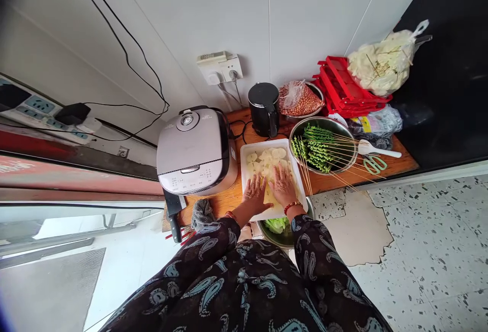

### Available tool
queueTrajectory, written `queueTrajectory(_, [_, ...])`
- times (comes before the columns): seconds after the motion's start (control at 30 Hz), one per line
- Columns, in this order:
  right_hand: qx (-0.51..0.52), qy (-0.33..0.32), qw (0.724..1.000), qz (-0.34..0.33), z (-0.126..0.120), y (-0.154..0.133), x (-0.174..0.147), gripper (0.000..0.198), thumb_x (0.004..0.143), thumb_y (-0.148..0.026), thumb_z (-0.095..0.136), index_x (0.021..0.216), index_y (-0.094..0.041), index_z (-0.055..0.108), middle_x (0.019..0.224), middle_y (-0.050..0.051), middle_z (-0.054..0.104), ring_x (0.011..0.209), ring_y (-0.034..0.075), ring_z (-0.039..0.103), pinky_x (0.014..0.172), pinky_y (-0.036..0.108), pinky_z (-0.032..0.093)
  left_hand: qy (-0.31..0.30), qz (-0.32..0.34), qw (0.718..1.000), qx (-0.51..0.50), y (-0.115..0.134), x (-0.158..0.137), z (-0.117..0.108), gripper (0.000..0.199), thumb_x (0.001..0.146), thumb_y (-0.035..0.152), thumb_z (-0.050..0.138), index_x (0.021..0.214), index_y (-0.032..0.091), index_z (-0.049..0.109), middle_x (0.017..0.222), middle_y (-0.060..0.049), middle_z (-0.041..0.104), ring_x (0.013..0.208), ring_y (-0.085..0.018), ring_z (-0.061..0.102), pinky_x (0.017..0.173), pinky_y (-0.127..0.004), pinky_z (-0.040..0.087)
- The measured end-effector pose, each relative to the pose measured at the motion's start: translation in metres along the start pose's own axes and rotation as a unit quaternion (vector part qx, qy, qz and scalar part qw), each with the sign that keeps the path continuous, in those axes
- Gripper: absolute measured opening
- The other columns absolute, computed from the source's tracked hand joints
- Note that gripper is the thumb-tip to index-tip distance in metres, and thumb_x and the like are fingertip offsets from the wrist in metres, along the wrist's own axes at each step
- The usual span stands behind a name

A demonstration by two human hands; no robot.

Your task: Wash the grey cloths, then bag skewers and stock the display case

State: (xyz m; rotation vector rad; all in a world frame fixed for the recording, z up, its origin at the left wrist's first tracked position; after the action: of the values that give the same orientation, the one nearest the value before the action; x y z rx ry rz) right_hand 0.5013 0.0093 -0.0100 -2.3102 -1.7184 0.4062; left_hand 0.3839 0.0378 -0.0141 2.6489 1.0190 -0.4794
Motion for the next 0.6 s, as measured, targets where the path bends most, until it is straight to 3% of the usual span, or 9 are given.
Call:
queueTrajectory(0.2, [0.006, 0.015, 1.0, 0.01, 0.011, 0.009, 0.005, 0.061, 0.097, -0.032, 0.043, 0.152, -0.012, 0.024, 0.159, 0.019, 0.021, 0.144, 0.036, 0.02, 0.116, 0.05, 0.024, -0.002, -0.012, 0.999, -0.034, 0.002, 0.012, 0.004, 0.13, 0.063, 0.071, 0.07, 0.155, 0.008, 0.003, 0.161, -0.024, -0.003, 0.147, -0.04, -0.012, 0.119, -0.059, 0.009])
queueTrajectory(0.3, [0.03, 0.034, 0.999, -0.002, 0.01, 0.011, 0.006, 0.059, 0.097, -0.032, 0.041, 0.15, -0.011, 0.026, 0.157, 0.019, 0.025, 0.143, 0.035, 0.022, 0.116, 0.05, 0.024, 0.004, -0.014, 0.999, -0.048, 0.001, 0.013, 0.004, 0.129, 0.063, 0.066, 0.074, 0.155, 0.008, 0.004, 0.161, -0.025, -0.005, 0.146, -0.04, -0.012, 0.119, -0.058, 0.01])
queueTrajectory(0.47, [0.037, 0.032, 0.998, -0.026, -0.006, 0.007, 0.002, 0.06, 0.095, -0.028, 0.045, 0.149, -0.009, 0.029, 0.155, 0.021, 0.027, 0.143, 0.035, 0.024, 0.116, 0.049, 0.024, 0.013, -0.018, 0.998, -0.066, 0.0, 0.012, 0.002, 0.13, 0.059, 0.065, 0.077, 0.154, 0.009, 0.009, 0.161, -0.026, -0.003, 0.147, -0.04, -0.009, 0.118, -0.059, 0.011])
queueTrajectory(0.6, [0.05, 0.083, 0.995, -0.017, -0.027, 0.005, -0.009, 0.06, 0.095, -0.027, 0.045, 0.15, -0.011, 0.026, 0.159, 0.02, 0.018, 0.146, 0.032, 0.018, 0.116, 0.047, 0.027, 0.018, -0.026, 0.998, -0.059, 0.0, 0.012, 0.002, 0.131, 0.059, 0.063, 0.078, 0.154, 0.008, 0.008, 0.161, -0.025, -0.003, 0.148, -0.039, -0.007, 0.119, -0.056, 0.012])
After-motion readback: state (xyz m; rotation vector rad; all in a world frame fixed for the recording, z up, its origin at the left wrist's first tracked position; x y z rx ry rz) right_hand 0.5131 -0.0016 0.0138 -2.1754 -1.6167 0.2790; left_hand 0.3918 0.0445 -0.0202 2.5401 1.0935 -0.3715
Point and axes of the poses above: each hand's wrist, its own x-axis towards the middle knuckle, its own z-axis out of the palm, y = z × x, the point moved 6 cm from there along x, towards the middle knuckle
